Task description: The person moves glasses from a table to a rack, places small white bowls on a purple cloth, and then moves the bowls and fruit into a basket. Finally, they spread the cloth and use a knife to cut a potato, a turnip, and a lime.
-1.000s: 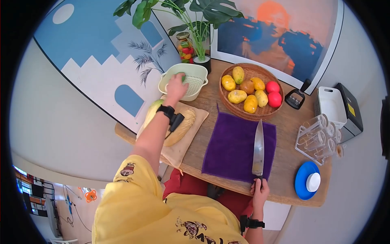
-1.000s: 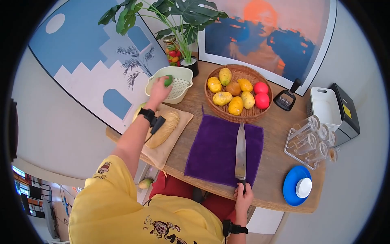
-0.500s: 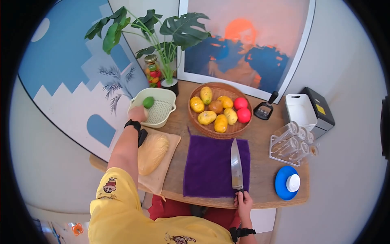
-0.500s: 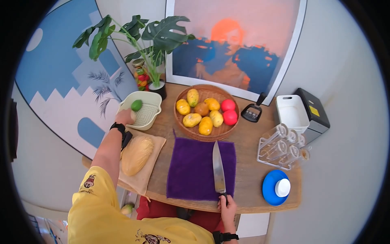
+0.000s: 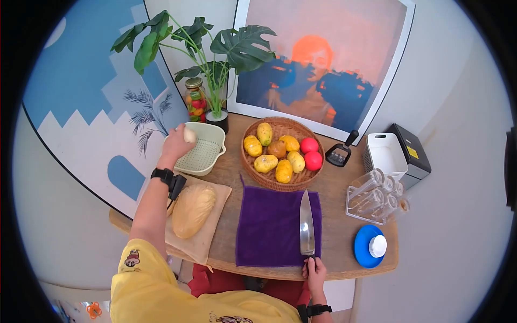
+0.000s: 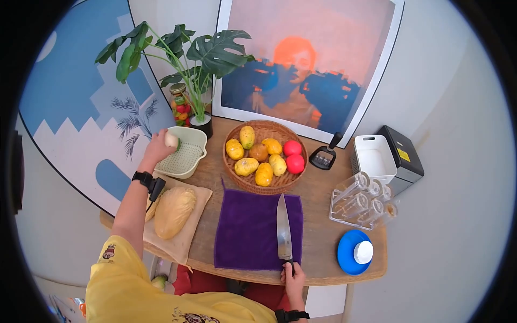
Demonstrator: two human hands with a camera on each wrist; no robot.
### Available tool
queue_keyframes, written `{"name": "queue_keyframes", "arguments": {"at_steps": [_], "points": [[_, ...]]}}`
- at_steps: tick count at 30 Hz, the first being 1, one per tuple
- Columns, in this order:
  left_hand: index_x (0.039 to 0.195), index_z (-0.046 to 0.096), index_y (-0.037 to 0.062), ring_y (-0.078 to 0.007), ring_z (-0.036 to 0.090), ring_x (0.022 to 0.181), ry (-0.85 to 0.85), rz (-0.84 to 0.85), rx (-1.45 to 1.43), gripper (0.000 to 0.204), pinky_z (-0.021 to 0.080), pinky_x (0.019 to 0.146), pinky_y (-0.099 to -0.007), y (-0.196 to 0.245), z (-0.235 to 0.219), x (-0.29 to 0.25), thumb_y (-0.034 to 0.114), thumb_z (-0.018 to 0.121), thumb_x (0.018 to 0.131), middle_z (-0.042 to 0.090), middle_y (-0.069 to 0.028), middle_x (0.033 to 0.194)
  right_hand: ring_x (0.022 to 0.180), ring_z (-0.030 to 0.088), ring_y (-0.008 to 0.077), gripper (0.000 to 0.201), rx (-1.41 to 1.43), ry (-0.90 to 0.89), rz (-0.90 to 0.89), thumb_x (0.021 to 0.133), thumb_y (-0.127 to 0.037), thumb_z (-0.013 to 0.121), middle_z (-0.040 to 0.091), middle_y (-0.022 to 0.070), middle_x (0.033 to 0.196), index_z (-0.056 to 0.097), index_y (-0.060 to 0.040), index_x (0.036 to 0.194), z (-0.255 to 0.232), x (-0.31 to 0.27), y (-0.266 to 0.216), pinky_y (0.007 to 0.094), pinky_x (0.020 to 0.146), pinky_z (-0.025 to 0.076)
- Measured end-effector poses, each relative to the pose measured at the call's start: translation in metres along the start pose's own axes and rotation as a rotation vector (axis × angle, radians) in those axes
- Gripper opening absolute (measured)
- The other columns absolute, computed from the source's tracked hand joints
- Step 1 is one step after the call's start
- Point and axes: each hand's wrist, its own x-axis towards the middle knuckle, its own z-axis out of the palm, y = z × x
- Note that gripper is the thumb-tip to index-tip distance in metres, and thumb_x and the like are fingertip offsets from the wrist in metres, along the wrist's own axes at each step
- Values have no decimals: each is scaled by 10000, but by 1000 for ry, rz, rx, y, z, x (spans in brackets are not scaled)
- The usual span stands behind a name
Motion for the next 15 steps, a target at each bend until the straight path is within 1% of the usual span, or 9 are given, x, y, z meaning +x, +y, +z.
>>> {"name": "queue_keyframes", "arguments": {"at_steps": [1, 3, 5, 6, 7, 9, 10, 12, 15], "points": [[1402, 466, 89, -354, 631, 1166, 31, 78, -159, 781, 519, 995, -410, 9, -7, -5, 285, 825, 736, 588, -232, 1267, 515, 508, 60, 254, 7, 2, -1, 1070, -224, 541, 579, 5, 660, 626, -31, 927, 0, 1, 2, 217, 473, 400], [1437, 429, 68, -292, 631, 1159, -49, 323, -537, 782, 512, 991, -385, 19, -8, -28, 265, 823, 791, 590, -177, 1298, 512, 507, 59, 256, 8, 2, 3, 1069, -225, 542, 576, 4, 657, 626, -32, 924, 0, 2, 4, 215, 470, 398], [1425, 434, 58, -221, 610, 1158, -282, 264, -930, 713, 497, 1002, -355, 53, -17, -85, 235, 809, 844, 583, -120, 1325, 505, 503, 58, 264, 7, 18, 2, 1068, -227, 543, 568, 1, 648, 626, -34, 907, 1, 2, 3, 210, 461, 397], [1465, 409, 69, -187, 584, 1184, -409, 173, -976, 713, 490, 1016, -334, 69, -24, -114, 233, 786, 883, 560, -90, 1342, 505, 503, 58, 264, 20, 7, 11, 1068, -227, 543, 568, 1, 648, 626, -34, 907, 2, 2, 3, 210, 461, 397], [1516, 371, 94, -167, 563, 1209, -445, 191, -1013, 741, 510, 983, -307, 68, -1, -132, 215, 764, 900, 534, -81, 1374, 505, 503, 58, 267, 25, 13, 0, 1068, -226, 543, 567, 1, 647, 626, -34, 901, 2, 2, 3, 211, 462, 399], [1562, 326, 185, -181, 557, 1237, -656, 54, -1234, 695, 556, 908, -313, 93, 10, -183, 172, 680, 965, 471, -71, 1454, 506, 503, 59, 272, 28, 23, -19, 1066, -226, 546, 565, 1, 647, 627, -33, 892, 4, 3, 1, 215, 463, 404], [1566, 318, 220, -182, 568, 1214, -713, -17, -1363, 660, 578, 855, -315, 107, 21, -206, 195, 648, 995, 450, -75, 1466, 506, 503, 59, 272, 30, 25, -14, 1066, -226, 546, 565, 1, 647, 627, -33, 892, 4, 2, 1, 215, 463, 404], [1583, 275, 223, -174, 676, 974, -871, -132, -1456, 627, 589, 796, -300, 120, 50, -233, 165, 578, 1037, 554, -81, 1348, 511, 506, 61, 269, -7, 10, -16, 1063, -227, 552, 567, 2, 648, 631, -27, 902, 2, 2, 0, 221, 469, 409], [1577, 293, 207, -158, 675, 939, -923, -112, -1445, 624, 577, 761, -276, 138, 80, -260, 193, 597, 1032, 580, -80, 1302, 531, 534, 70, 265, -32, -9, -24, 1049, -236, 579, 585, 9, 657, 642, -21, 906, -2, 3, 0, 235, 488, 423]]}}
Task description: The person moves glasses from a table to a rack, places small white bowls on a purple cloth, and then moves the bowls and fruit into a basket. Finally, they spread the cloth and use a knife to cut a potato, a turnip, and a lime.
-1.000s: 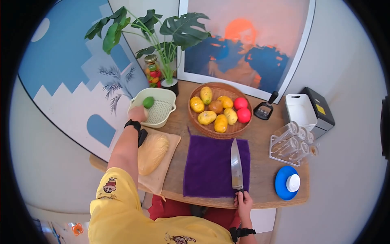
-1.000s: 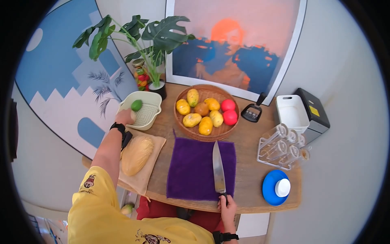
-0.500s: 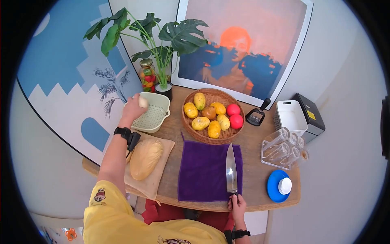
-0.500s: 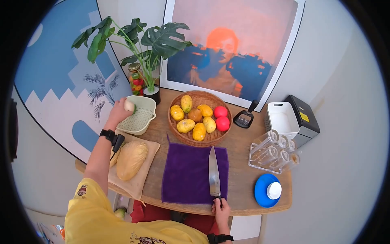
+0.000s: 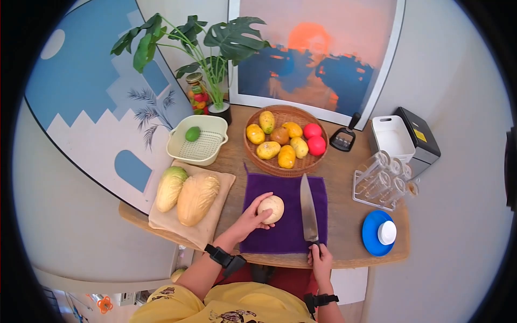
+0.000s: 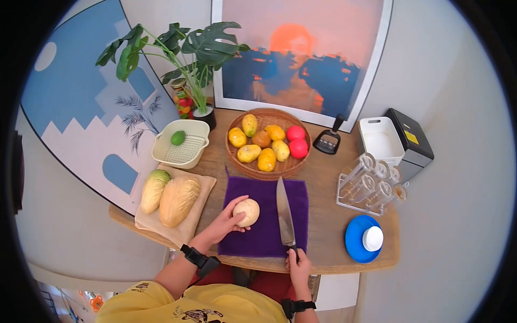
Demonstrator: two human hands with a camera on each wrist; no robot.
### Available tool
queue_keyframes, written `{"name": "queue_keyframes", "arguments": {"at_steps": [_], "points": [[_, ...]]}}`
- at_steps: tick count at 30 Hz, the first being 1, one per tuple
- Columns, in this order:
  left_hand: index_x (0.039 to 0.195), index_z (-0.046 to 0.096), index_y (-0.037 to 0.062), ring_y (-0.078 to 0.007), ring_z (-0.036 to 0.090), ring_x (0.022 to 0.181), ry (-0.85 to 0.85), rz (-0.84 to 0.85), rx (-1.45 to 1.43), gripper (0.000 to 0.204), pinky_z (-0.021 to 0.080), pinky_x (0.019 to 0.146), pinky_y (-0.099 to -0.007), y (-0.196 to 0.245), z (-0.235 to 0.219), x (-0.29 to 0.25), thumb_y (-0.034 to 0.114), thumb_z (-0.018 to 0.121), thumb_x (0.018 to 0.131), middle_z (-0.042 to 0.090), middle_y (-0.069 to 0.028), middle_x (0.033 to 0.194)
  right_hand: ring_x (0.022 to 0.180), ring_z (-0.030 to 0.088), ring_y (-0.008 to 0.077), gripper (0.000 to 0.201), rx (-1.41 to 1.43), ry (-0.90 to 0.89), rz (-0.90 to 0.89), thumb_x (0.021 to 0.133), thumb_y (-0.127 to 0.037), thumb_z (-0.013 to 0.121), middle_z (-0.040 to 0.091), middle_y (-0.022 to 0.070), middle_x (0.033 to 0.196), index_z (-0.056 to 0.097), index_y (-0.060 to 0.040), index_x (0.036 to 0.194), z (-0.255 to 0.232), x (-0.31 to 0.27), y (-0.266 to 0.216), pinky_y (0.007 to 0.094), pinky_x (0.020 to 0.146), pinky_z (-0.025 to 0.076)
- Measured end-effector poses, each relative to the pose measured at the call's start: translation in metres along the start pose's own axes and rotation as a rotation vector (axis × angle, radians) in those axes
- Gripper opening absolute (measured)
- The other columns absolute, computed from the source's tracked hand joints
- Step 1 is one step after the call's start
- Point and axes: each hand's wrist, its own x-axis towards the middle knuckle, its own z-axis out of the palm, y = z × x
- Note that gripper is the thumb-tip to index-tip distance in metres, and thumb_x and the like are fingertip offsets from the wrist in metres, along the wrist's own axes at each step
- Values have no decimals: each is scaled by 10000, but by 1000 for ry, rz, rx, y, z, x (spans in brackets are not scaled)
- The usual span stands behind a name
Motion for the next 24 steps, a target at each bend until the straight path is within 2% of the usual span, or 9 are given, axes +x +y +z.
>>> {"name": "queue_keyframes", "arguments": {"at_steps": [5, 11, 12, 13, 15, 16, 17, 19, 24], "points": [[1542, 371, 177, -109, 632, 863, 27, 176, 447, 660, 555, 700, -240, -45, 3, 18, 188, 699, 969, 586, -81, 1239, 552, 557, 76, 263, 34, -32, 0, 1036, -245, 604, 596, 12, 661, 650, -26, 899, -1, 0, 0, 242, 504, 434], [1525, 386, 133, -105, 623, 870, 77, 159, 295, 661, 558, 708, -244, -52, 4, 12, 155, 716, 953, 599, -81, 1221, 555, 549, 57, 273, -13, -4, 11, 1036, -255, 608, 581, -1, 650, 651, -20, 903, 1, -1, -5, 238, 507, 439], [1522, 387, 124, -106, 625, 882, 76, 196, 290, 664, 560, 716, -247, -53, 3, 13, 151, 721, 949, 601, -86, 1230, 557, 597, 159, 284, -57, 14, 7, 1008, -267, 647, 618, 63, 652, 662, 1, 914, 2, 0, -3, 306, 536, 468], [1522, 387, 124, -106, 625, 882, 75, 192, 299, 664, 560, 716, -247, -54, 2, 14, 151, 721, 949, 601, -86, 1230, 557, 597, 159, 284, -47, 15, 10, 1008, -267, 647, 618, 63, 652, 662, 1, 914, 2, 1, 2, 306, 536, 468], [1519, 383, 101, -122, 634, 953, 69, 147, 307, 673, 570, 746, -257, -53, 1, 15, 146, 728, 943, 593, -98, 1271, 638, 644, 324, 294, -360, 115, -189, 966, -276, 690, 659, 164, 718, 678, 17, 944, 9, -1, -4, 393, 603, 494], [1520, 378, 90, -139, 635, 1019, 60, 127, 310, 679, 578, 768, -266, -53, 0, 15, 151, 728, 942, 585, -103, 1293, 758, 641, 430, 300, -391, 129, -189, 929, -276, 720, 666, 229, 805, 692, 19, 973, 9, -7, -8, 456, 676, 499], [1520, 378, 90, -139, 635, 1019, 56, 119, 315, 679, 578, 768, -266, -53, 0, 16, 151, 728, 942, 585, -103, 1293, 758, 641, 430, 300, -386, 133, -180, 929, -276, 720, 666, 229, 805, 692, 19, 973, 10, -11, -17, 456, 676, 499], [1524, 374, 93, -149, 633, 1051, 61, 116, 322, 684, 582, 776, -271, -53, -1, 15, 147, 727, 942, 575, -105, 1313, 771, 655, 410, 286, -481, 123, -317, 929, -270, 719, 679, 219, 834, 695, 11, 984, 13, -19, -26, 457, 687, 505], [1529, 369, 95, -154, 633, 1056, 37, 109, 307, 676, 582, 771, -274, -53, -4, 15, 137, 713, 949, 561, -99, 1331, 776, 659, 404, 259, -539, 132, -291, 925, -248, 721, 682, 206, 844, 695, 1, 990, 14, -33, -32, 450, 696, 513]]}}
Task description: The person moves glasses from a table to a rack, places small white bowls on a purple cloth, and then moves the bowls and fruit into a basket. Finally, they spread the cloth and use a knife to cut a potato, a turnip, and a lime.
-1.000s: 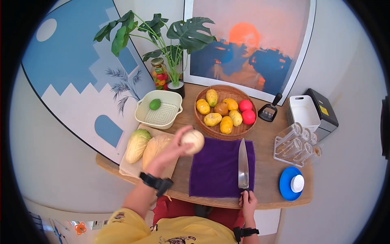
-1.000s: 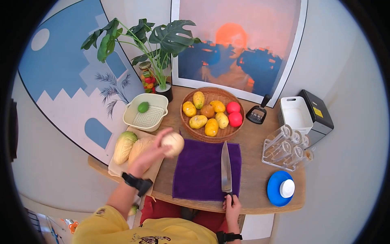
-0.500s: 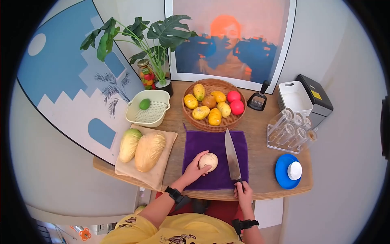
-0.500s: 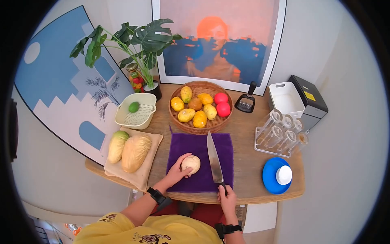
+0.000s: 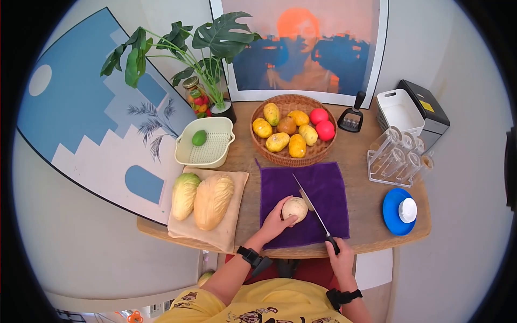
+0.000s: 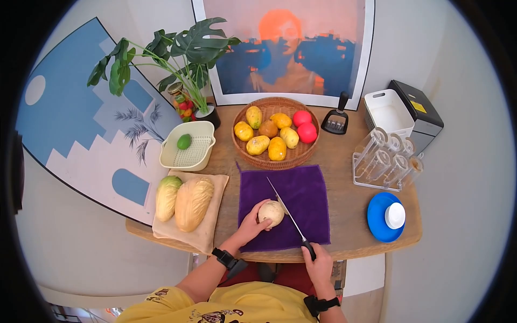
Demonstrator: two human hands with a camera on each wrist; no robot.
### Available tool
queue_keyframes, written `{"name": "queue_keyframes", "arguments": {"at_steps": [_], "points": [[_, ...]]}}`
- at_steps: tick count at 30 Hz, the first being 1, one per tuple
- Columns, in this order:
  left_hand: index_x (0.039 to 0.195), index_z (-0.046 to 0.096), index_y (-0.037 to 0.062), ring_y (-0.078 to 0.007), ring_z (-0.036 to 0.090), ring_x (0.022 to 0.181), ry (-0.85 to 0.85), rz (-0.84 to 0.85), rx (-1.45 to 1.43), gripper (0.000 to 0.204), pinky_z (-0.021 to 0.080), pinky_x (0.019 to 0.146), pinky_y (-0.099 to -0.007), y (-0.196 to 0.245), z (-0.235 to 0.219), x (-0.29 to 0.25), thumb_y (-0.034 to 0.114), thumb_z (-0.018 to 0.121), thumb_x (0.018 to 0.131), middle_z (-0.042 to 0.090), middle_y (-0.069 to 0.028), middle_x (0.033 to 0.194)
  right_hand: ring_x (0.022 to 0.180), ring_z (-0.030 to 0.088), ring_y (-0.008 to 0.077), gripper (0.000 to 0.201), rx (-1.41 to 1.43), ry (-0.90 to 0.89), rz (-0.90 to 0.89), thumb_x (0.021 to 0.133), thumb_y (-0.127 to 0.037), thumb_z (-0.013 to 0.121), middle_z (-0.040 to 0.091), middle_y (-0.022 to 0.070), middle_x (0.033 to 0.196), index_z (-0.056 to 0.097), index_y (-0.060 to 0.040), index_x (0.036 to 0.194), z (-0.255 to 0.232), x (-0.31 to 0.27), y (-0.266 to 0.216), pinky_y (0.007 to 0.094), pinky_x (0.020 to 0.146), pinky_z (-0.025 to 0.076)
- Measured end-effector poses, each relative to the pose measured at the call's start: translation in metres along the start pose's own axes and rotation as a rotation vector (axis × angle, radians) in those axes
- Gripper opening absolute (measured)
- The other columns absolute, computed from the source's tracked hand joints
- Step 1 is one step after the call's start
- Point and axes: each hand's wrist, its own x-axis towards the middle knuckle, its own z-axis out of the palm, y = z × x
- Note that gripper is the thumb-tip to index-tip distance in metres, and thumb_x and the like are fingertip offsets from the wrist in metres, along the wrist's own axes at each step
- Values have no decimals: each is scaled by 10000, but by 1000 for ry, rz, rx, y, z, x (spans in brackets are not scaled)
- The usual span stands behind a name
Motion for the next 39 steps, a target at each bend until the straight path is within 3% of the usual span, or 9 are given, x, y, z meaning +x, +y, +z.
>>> {"name": "queue_keyframes", "arguments": {"at_steps": [8, 11, 14, 20, 23, 33, 39], "points": [[1542, 358, 111, -142, 620, 1043, -44, 12, -80, 653, 578, 765, -266, -4, -6, 1, 111, 674, 971, 550, -86, 1344, 743, 662, 388, 225, -11, -88, -82, 906, -216, 744, 681, 193, 824, 701, -2, 961, -10, -6, -27, 435, 661, 514], [1548, 355, 116, -144, 619, 1042, -85, 16, -67, 657, 575, 760, -264, -4, -8, 1, 104, 671, 972, 541, -80, 1358, 746, 664, 384, 231, 49, -77, -83, 900, -218, 751, 676, 194, 812, 704, 1, 958, -7, -1, -31, 430, 655, 510], [1546, 360, 113, -160, 617, 1075, -94, -7, -88, 663, 589, 782, -274, -2, -8, 1, 103, 680, 965, 531, -83, 1375, 737, 656, 396, 253, 40, 15, 27, 903, -230, 751, 670, 212, 812, 704, 8, 974, -3, 12, -37, 426, 650, 499], [1537, 370, 107, -192, 602, 1150, -102, 15, -94, 675, 613, 843, -304, -3, -8, 2, 115, 702, 949, 491, -102, 1418, 721, 647, 387, 265, -53, 19, -17, 906, -228, 747, 669, 211, 803, 698, 25, 969, 0, 25, -34, 426, 655, 496], [1537, 370, 107, -187, 603, 1139, -104, 10, -91, 683, 610, 825, -298, -6, -8, 3, 128, 712, 945, 472, -107, 1435, 726, 652, 384, 261, -71, 19, -45, 903, -225, 748, 674, 207, 807, 700, 24, 967, -2, 21, -36, 431, 659, 501], [1550, 358, 129, -145, 628, 975, -77, 6, 9, 686, 576, 756, -273, -5, -5, 2, 136, 694, 952, 581, -93, 1302, 723, 661, 379, 239, 4, -80, -63, 888, -207, 761, 684, 184, 821, 696, 10, 966, -8, 1, -40, 427, 651, 513], [1543, 375, 153, -139, 633, 958, -95, 32, 67, 671, 577, 750, -276, -10, -5, 2, 123, 684, 949, 587, -91, 1306, 731, 663, 377, 248, 18, 11, -100, 888, -217, 763, 684, 179, 828, 697, 7, 970, -5, 10, -42, 430, 652, 511]]}}
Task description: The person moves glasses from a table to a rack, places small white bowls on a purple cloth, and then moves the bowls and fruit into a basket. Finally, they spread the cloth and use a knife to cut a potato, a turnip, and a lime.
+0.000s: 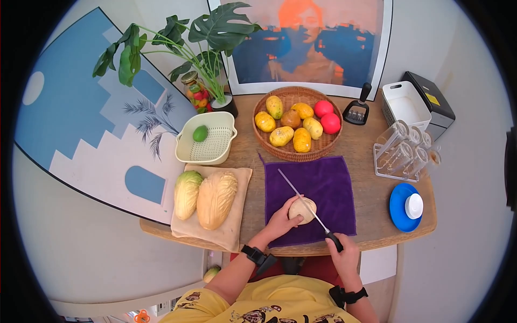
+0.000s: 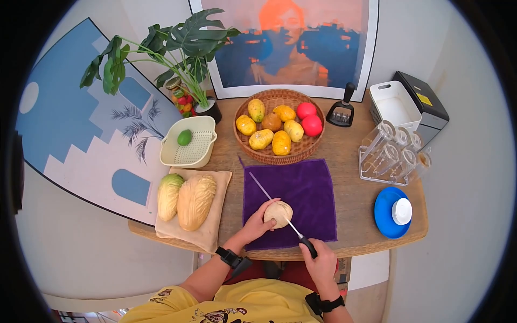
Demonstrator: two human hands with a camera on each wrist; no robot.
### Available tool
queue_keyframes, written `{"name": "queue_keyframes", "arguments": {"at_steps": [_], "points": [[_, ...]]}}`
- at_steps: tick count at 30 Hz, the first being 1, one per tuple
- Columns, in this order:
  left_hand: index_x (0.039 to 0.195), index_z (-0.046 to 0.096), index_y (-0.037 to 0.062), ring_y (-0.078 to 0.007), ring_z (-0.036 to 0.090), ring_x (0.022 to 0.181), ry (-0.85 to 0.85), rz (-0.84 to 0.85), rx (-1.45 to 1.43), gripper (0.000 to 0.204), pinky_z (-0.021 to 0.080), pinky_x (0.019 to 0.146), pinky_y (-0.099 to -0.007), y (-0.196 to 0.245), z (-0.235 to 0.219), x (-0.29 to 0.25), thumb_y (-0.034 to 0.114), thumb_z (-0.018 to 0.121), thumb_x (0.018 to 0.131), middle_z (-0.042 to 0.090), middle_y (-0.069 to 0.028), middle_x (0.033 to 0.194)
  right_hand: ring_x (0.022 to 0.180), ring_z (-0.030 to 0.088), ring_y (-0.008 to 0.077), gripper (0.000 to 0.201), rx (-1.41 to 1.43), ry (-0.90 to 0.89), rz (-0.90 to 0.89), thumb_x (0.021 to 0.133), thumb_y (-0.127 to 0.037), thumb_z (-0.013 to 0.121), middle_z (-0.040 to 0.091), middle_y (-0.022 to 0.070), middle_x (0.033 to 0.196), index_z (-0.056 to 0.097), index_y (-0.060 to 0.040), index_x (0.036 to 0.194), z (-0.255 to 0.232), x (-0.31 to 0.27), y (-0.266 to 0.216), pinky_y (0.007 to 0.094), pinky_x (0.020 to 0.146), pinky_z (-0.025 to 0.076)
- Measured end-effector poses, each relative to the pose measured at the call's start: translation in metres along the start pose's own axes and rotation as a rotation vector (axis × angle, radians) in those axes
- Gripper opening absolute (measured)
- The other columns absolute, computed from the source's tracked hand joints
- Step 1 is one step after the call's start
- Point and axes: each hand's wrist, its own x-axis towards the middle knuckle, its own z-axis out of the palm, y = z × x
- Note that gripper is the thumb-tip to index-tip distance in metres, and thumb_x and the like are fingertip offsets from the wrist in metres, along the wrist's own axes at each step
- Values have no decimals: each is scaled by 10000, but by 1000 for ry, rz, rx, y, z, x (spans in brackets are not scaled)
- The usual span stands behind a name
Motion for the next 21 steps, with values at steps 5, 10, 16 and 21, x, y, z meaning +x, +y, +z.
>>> {"name": "queue_keyframes", "arguments": {"at_steps": [5, 10, 16, 21], "points": [[1524, 402, 152, -152, 643, 976, -3, 10, -48, 630, 588, 751, -276, 2, -1, 1, 120, 674, 956, 586, -95, 1308, 754, 666, 389, 257, -82, 24, 45, 897, -229, 753, 688, 187, 844, 698, 11, 973, 2, 7, 6, 436, 664, 513], [1518, 405, 141, -160, 642, 1000, 2, 15, -70, 579, 595, 750, -279, 2, 0, 0, 113, 630, 986, 585, -102, 1311, 759, 666, 395, 257, -111, 1, 47, 905, -230, 745, 690, 190, 848, 700, 14, 974, -2, 4, 1, 436, 664, 514], [1520, 402, 142, -150, 639, 976, 18, 24, -63, 570, 588, 726, -273, -5, 0, 1, 118, 618, 993, 589, -100, 1306, 741, 671, 381, 247, -77, -47, 48, 900, -225, 751, 693, 183, 841, 704, 8, 968, -4, -4, -3, 436, 658, 517], [1524, 402, 161, -120, 627, 892, 8, 14, -22, 581, 566, 694, -250, 5, 1, -1, 115, 619, 987, 614, -87, 1266, 727, 671, 362, 241, -14, -52, -13, 888, -216, 764, 687, 171, 824, 701, 5, 963, -3, -2, -9, 424, 652, 519]]}}
